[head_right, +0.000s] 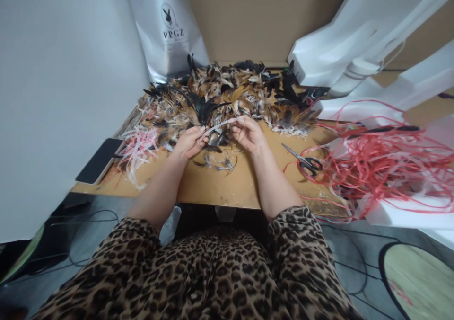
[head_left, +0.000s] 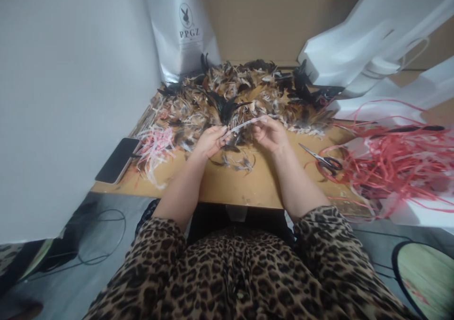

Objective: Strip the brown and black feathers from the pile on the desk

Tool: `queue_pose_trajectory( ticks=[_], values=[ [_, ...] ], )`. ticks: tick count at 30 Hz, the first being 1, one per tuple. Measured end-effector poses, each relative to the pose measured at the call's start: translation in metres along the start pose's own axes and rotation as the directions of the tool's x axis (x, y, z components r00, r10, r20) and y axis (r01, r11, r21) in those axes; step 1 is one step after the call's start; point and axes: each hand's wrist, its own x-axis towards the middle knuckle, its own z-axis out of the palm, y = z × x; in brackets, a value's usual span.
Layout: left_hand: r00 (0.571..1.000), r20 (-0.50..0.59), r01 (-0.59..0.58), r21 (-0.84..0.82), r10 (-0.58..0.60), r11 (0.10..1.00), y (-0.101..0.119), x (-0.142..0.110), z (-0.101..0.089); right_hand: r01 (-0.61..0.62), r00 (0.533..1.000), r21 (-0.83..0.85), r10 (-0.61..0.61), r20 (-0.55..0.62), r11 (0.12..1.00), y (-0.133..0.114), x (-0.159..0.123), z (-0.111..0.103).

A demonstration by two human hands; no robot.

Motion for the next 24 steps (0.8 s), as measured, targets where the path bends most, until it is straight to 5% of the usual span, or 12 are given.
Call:
queue_pose_trajectory(
  ticks=[8, 15, 24],
  values=[
    [0.993, -0.069, -0.1, -0.012, 0.099, 0.995, 0.003, -0.001, 0.007, -0.019, 1.0, 0.046, 0.019, 0.005, 0.999, 0.009, 0.007, -0.01],
    [0.977, -0.103, -0.181, 0.062, 0.186, 0.982, 0.002, 0.0, 0.007, -0.079, 0.966, 0.04, 0.066, 0.252, 0.996, -0.009, -0.008, -0.011],
    [0.982, -0.057, -0.164, 0.217, 0.18, 0.962, -0.001, -0.002, 0.014, -0.128, 0.955, -0.343, 0.208, 0.21, 0.931, 0.014, -0.012, 0.017]
  ],
)
